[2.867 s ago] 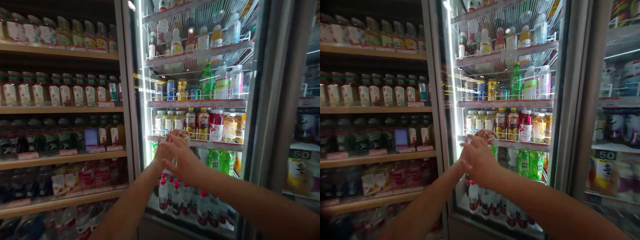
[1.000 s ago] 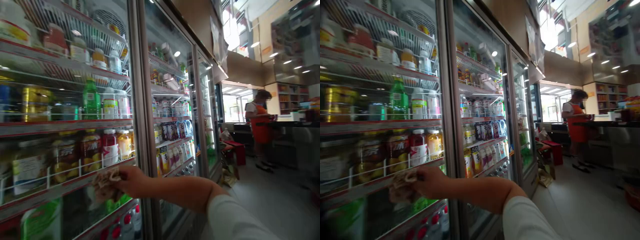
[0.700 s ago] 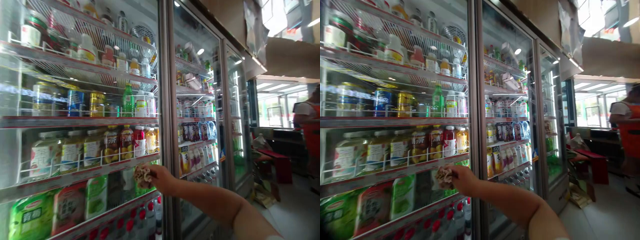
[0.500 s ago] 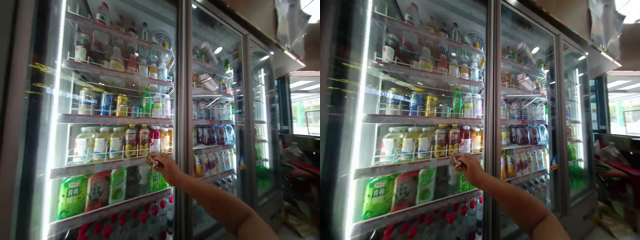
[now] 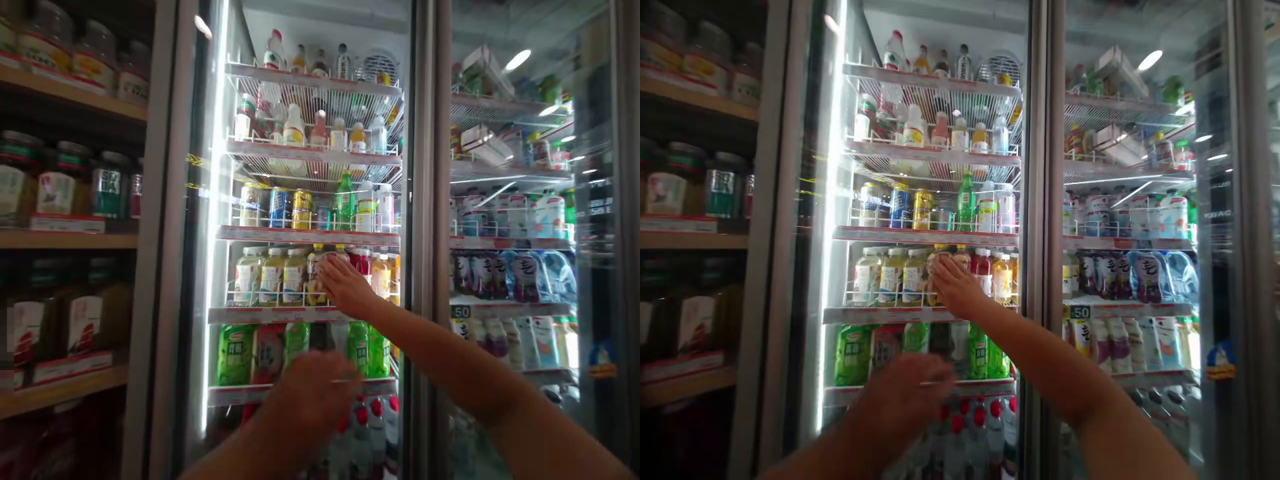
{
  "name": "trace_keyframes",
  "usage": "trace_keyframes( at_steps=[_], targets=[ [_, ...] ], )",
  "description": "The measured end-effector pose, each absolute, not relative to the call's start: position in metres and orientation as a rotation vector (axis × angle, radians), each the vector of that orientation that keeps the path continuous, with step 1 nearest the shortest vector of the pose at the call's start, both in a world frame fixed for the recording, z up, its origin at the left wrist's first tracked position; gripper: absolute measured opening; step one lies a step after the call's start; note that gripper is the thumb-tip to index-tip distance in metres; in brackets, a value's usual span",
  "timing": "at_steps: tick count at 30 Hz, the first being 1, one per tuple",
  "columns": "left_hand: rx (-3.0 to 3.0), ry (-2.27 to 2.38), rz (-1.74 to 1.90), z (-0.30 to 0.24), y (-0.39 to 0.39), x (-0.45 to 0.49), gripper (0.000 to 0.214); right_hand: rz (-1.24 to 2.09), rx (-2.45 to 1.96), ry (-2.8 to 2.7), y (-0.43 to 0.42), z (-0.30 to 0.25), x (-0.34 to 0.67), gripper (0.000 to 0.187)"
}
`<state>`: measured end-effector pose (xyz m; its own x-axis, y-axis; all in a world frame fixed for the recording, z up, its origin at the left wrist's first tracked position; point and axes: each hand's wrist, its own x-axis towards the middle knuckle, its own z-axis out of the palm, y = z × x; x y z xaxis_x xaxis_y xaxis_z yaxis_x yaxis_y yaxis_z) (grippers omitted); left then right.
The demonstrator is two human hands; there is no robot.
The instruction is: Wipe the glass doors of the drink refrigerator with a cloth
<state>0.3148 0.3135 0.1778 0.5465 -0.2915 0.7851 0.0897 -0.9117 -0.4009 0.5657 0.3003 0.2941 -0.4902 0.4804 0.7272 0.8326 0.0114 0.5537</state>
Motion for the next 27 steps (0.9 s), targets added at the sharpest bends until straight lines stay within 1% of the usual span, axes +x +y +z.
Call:
trace_keyframes(
  at_steps=[1, 3, 5, 8, 10, 13, 15, 16, 17, 18, 20, 21, 23, 24, 27],
  targets=[
    [-2.298, 0.075, -1.337, 0.194, 0.348, 0.316, 0.039, -1.487, -1.338, -2.061, 0.3, 0.294, 0.567, 0.045],
    [-2.174, -0.301, -1.383, 0.224, 0.414, 0.317, 0.045, -1.489, -1.329, -2.07, 0.3, 0.309, 0.572, 0.044],
    [-2.1, -0.662, -1.452, 0.241, 0.463, 0.316, 0.056, -1.453, -1.343, -1.795, 0.302, 0.334, 0.578, 0.045],
    [-2.045, -0.923, -1.571, 0.239, 0.497, 0.322, 0.062, -1.385, -1.309, -1.357, 0.313, 0.356, 0.576, 0.046],
    [-1.993, -0.952, -1.673, 0.229, 0.504, 0.332, 0.062, -1.413, -1.284, -1.38, 0.325, 0.341, 0.563, 0.045],
    [-1.907, -0.918, -1.774, 0.217, 0.509, 0.345, 0.06, -1.505, -1.227, -1.837, 0.343, 0.292, 0.538, 0.046],
    [-1.885, -0.875, -1.793, 0.213, 0.513, 0.348, 0.059, -1.556, -1.081, -2.202, 0.35, 0.266, 0.529, 0.035],
    [-1.879, -0.858, -1.798, 0.212, 0.515, 0.348, 0.059, -1.562, -1.022, -2.295, 0.351, 0.261, 0.529, 0.031],
    [-1.871, -0.849, -1.802, 0.212, 0.517, 0.347, 0.059, -1.551, -0.991, -2.308, 0.351, 0.262, 0.529, 0.032],
    [-1.863, -0.845, -1.801, 0.212, 0.518, 0.346, 0.058, -1.52, -0.989, -2.231, 0.351, 0.267, 0.531, 0.036],
    [-1.857, -0.844, -1.781, 0.212, 0.517, 0.344, 0.058, -1.397, -1.026, -1.888, 0.352, 0.28, 0.535, 0.048],
    [-1.859, -0.846, -1.763, 0.212, 0.516, 0.342, 0.058, -1.329, -1.036, -1.709, 0.354, 0.284, 0.535, 0.051],
    [-1.871, -0.86, -1.728, 0.213, 0.512, 0.339, 0.058, -1.26, -1.046, -1.546, 0.358, 0.278, 0.53, 0.047],
    [-1.885, -0.868, -1.708, 0.215, 0.509, 0.337, 0.058, -1.279, -1.049, -1.609, 0.359, 0.268, 0.526, 0.041],
    [-1.968, -0.891, -1.627, 0.218, 0.5, 0.329, 0.062, -1.505, -0.898, -2.135, 0.357, 0.235, 0.519, 0.025]
  ],
)
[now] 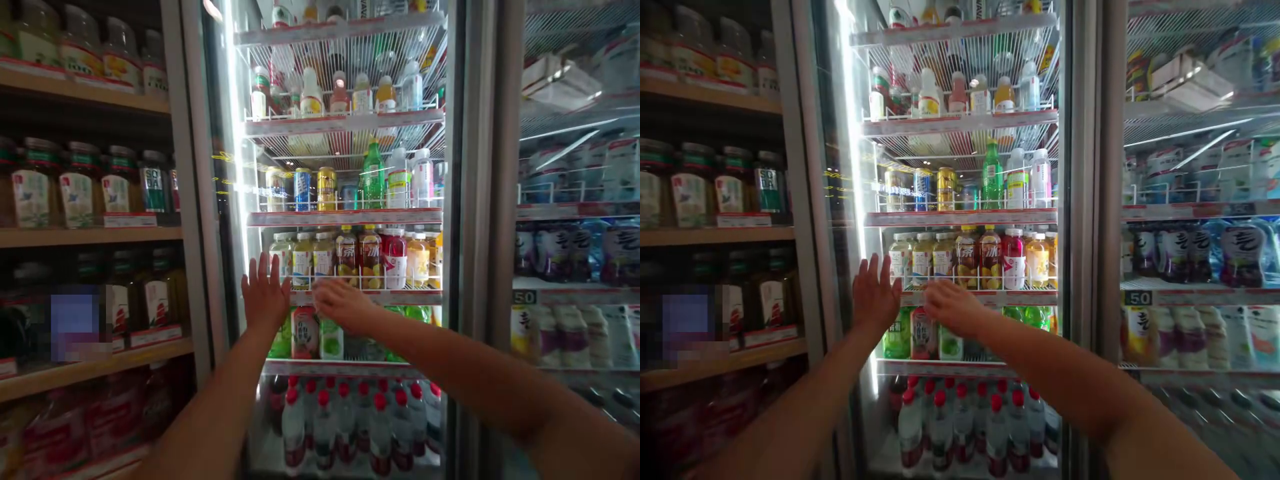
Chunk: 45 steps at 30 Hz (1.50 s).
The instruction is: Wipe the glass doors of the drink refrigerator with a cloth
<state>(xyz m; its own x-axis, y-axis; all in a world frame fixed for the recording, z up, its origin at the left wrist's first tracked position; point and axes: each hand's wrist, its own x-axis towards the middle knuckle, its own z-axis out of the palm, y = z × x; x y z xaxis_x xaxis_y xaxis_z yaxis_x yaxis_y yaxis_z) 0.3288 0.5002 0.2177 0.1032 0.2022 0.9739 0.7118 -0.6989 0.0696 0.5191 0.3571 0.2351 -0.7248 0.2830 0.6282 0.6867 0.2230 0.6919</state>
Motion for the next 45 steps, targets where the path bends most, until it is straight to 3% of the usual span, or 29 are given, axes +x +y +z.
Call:
trace_keyframes(
  at_steps=[2, 4, 9, 12, 16, 19, 24, 31, 34, 37, 39, 42, 45],
  targets=[
    [-2.026, -0.896, -1.586, 0.214, 0.494, 0.325, 0.064, -1.66, -0.787, -2.274, 0.349, 0.232, 0.526, 0.025],
    [-2.051, -0.877, -1.585, 0.205, 0.489, 0.325, 0.063, -1.703, -0.907, -2.051, 0.338, 0.252, 0.543, 0.032],
    [-1.961, -0.834, -1.694, 0.171, 0.492, 0.348, 0.061, -1.429, -1.172, -1.409, 0.328, 0.297, 0.57, 0.049],
    [-1.9, -0.843, -1.774, 0.162, 0.501, 0.36, 0.062, -1.428, -1.14, -1.636, 0.341, 0.249, 0.552, 0.052],
    [-1.9, -0.822, -1.797, 0.16, 0.508, 0.362, 0.064, -1.605, -0.834, -2.339, 0.35, 0.18, 0.53, 0.03],
    [-1.889, -0.809, -1.793, 0.159, 0.509, 0.36, 0.063, -1.565, -0.931, -2.253, 0.34, 0.199, 0.539, 0.033],
    [-1.865, -0.84, -1.757, 0.158, 0.507, 0.36, 0.061, -1.359, -1.127, -1.522, 0.332, 0.257, 0.558, 0.043],
    [-1.893, -0.854, -1.736, 0.159, 0.503, 0.358, 0.061, -1.531, -0.881, -2.237, 0.34, 0.176, 0.532, 0.034],
    [-1.905, -0.849, -1.736, 0.158, 0.503, 0.358, 0.062, -1.52, -1.038, -2.068, 0.326, 0.209, 0.547, 0.04],
    [-1.923, -0.851, -1.744, 0.158, 0.505, 0.359, 0.064, -1.399, -1.213, -1.482, 0.312, 0.264, 0.572, 0.052],
    [-1.93, -0.852, -1.745, 0.158, 0.505, 0.359, 0.064, -1.37, -1.186, -1.275, 0.309, 0.27, 0.58, 0.052],
    [-1.924, -0.854, -1.748, 0.159, 0.505, 0.36, 0.063, -1.381, -1.195, -1.495, 0.311, 0.213, 0.575, 0.051],
    [-1.917, -0.847, -1.756, 0.159, 0.504, 0.361, 0.063, -1.45, -0.996, -2.191, 0.307, 0.135, 0.567, 0.039]
  ],
)
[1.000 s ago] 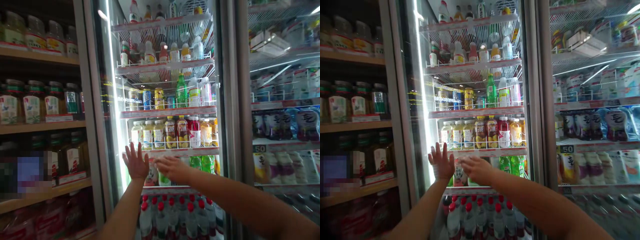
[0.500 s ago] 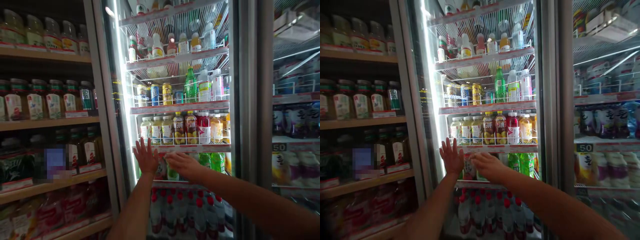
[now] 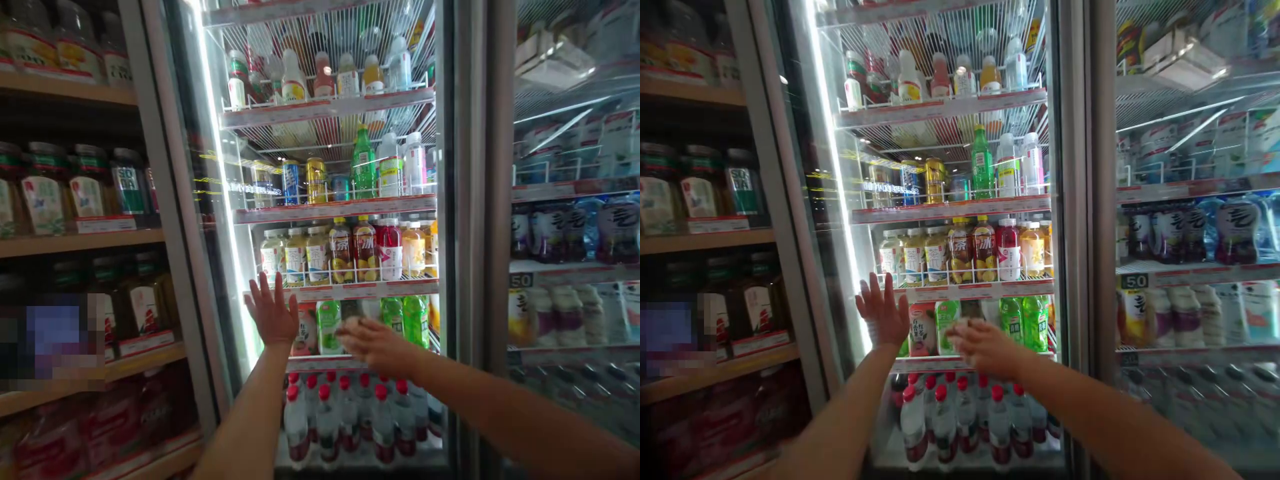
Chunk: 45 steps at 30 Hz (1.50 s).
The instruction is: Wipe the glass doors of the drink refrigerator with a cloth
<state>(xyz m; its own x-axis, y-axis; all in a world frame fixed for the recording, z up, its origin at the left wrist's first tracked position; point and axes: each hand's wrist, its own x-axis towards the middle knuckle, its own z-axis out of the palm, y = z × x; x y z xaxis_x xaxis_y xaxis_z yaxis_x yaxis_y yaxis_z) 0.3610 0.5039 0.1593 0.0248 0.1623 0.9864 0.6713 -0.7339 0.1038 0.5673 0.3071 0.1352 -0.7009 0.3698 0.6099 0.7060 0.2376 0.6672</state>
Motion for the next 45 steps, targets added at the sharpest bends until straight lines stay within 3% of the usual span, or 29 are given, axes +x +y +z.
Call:
trace_keyframes(
  at_steps=[3, 6, 10, 18, 23, 26, 29, 32, 35, 41, 45],
  targets=[
    [-1.905, -0.819, -1.763, 0.159, 0.505, 0.361, 0.064, -1.467, -1.004, -2.326, 0.293, 0.123, 0.578, 0.036],
    [-1.888, -0.807, -1.758, 0.159, 0.507, 0.361, 0.065, -1.489, -1.252, -1.838, 0.278, 0.18, 0.599, 0.046],
    [-1.903, -0.837, -1.739, 0.158, 0.508, 0.362, 0.065, -1.428, -1.242, -1.273, 0.276, 0.236, 0.613, 0.05],
    [-1.967, -0.88, -1.735, 0.168, 0.492, 0.359, 0.064, -1.173, -1.178, -2.09, 0.301, 0.157, 0.575, 0.054],
    [-2.07, -0.352, -1.61, 0.176, 0.44, 0.38, 0.066, -1.0, -1.116, -1.822, 0.32, 0.172, 0.575, 0.028],
    [-2.233, 0.027, -1.3, 0.177, 0.411, 0.409, 0.072, -1.011, -1.143, -1.803, 0.316, 0.186, 0.574, 0.025],
    [-2.243, 0.065, -1.214, 0.179, 0.404, 0.424, 0.07, -1.077, -1.213, -1.831, 0.285, 0.193, 0.58, 0.026],
    [-2.213, 0.04, -1.144, 0.18, 0.411, 0.419, 0.069, -1.309, -1.372, -1.745, 0.238, 0.195, 0.608, 0.032],
    [-2.161, 0.006, -1.153, 0.171, 0.414, 0.412, 0.063, -1.492, -1.509, -1.416, 0.2, 0.192, 0.651, 0.053],
    [-2.082, 0.252, -0.99, 0.153, 0.394, 0.442, 0.057, -1.486, -1.403, -1.223, 0.201, 0.171, 0.695, 0.082],
    [-1.967, 0.449, -0.886, 0.199, 0.388, 0.475, 0.047, -1.471, -1.383, -1.227, 0.211, 0.16, 0.692, 0.085]
  ],
)
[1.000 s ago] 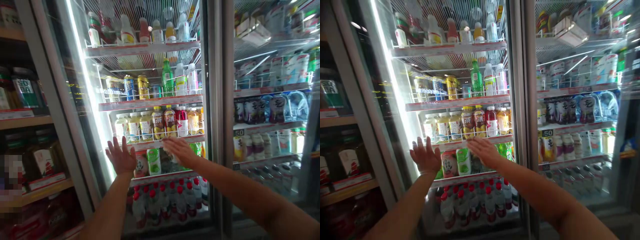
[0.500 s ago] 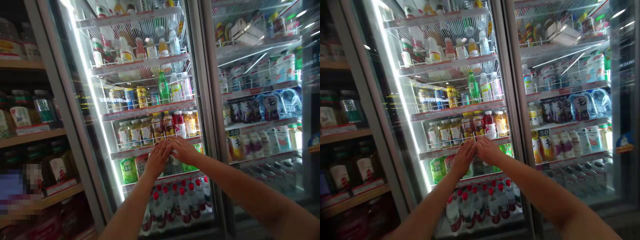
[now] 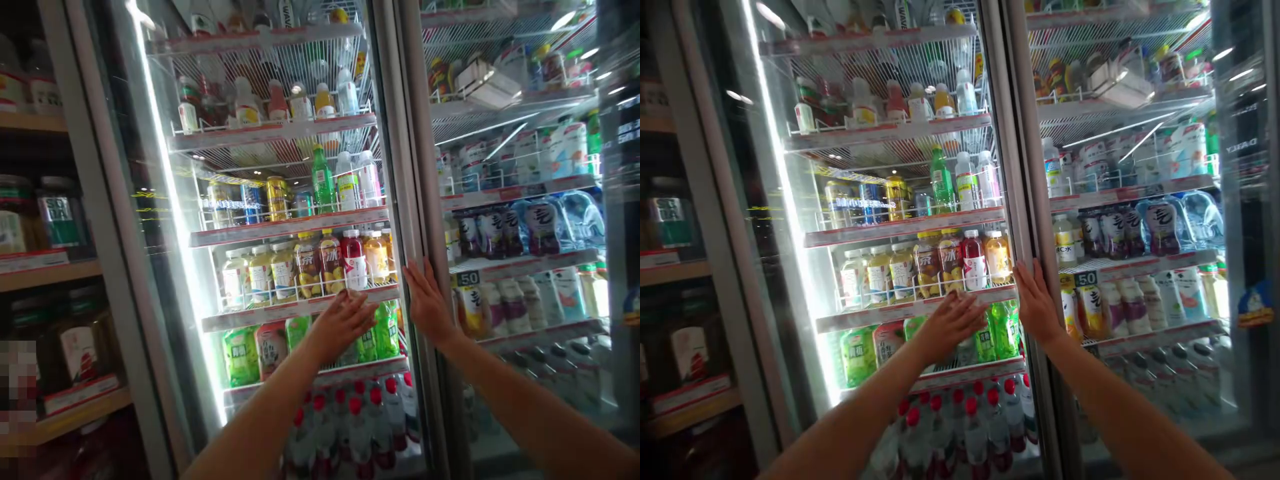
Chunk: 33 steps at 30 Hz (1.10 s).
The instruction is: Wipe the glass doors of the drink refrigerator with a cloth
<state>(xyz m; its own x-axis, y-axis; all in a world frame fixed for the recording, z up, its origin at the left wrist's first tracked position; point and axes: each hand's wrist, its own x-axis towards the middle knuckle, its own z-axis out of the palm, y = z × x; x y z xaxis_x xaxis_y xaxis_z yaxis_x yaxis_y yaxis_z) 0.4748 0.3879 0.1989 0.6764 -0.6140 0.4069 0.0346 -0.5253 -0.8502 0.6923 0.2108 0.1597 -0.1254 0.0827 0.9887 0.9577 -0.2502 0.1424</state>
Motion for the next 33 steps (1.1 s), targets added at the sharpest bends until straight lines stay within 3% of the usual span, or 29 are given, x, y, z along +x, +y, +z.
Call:
trace_keyframes(
  at_steps=[5, 12, 18, 23, 26, 30, 33],
  targets=[
    [-2.051, -0.046, -1.386, 0.244, 0.377, 0.502, 0.064, -1.514, -1.449, -1.185, 0.209, 0.159, 0.689, 0.087],
    [-1.926, 0.436, -0.991, 0.224, 0.37, 0.507, 0.051, -1.733, -1.588, -1.284, 0.207, 0.162, 0.68, 0.078],
    [-1.955, -0.12, -1.493, 0.276, 0.39, 0.488, 0.064, -1.754, -1.627, -1.417, 0.207, 0.164, 0.679, 0.071],
    [-1.982, 0.392, -1.03, 0.203, 0.381, 0.496, 0.058, -1.751, -1.629, -1.473, 0.207, 0.164, 0.681, 0.064],
    [-1.956, 0.512, -0.901, 0.192, 0.378, 0.492, 0.052, -1.739, -1.613, -1.469, 0.206, 0.163, 0.682, 0.065],
    [-2.076, -0.023, -1.295, 0.23, 0.388, 0.472, 0.062, -1.743, -1.598, -1.446, 0.206, 0.163, 0.682, 0.069],
    [-2.081, -0.274, -1.448, 0.22, 0.392, 0.459, 0.069, -1.711, -1.603, -1.453, 0.206, 0.162, 0.682, 0.07]
  ],
)
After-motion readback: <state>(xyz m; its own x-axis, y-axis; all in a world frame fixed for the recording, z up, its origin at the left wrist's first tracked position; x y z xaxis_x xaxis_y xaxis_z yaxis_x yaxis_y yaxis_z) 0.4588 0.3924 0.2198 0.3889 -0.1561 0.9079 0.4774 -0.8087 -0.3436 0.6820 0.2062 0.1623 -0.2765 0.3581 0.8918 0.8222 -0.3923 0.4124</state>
